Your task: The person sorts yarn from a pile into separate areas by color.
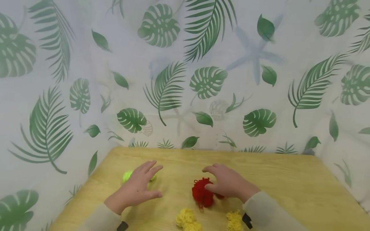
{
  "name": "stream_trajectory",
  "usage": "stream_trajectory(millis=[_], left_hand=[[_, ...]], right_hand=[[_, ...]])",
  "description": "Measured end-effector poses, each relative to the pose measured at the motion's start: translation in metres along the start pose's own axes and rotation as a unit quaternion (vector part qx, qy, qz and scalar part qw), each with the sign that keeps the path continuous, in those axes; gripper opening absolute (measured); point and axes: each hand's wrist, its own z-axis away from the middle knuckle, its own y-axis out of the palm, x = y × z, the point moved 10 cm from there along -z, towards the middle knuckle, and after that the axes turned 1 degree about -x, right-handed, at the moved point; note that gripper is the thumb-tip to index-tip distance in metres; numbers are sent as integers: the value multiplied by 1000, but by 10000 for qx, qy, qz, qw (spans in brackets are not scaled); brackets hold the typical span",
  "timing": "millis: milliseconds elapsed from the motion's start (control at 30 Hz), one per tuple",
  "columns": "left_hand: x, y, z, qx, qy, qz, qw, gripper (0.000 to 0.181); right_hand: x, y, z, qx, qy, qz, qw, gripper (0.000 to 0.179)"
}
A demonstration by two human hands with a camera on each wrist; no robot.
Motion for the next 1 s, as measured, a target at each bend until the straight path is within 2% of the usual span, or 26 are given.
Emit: stream_trajectory(millis=[300, 500, 667, 867, 1000], left_hand=[[-27, 18, -20, 334, 114, 374, 9987, 85], [-43, 45, -34, 739, 185, 663, 9949, 81], [-56, 68, -47, 1024, 472, 537, 9922, 78], [-75, 82, -62, 1337, 815, 410, 9868, 77], [-84, 93, -69, 1596, 937, 359, 9821, 75]], right_hand=[[-33, 4, 28, 74, 326, -349, 9988, 56], [-43, 13, 44, 199, 361, -603, 9973, 57], [-38, 19, 44, 253, 211, -548, 9980, 51], [-41, 25, 43, 413, 352, -625, 9966, 43], [-43, 28, 42, 473, 294, -597, 9967, 34]])
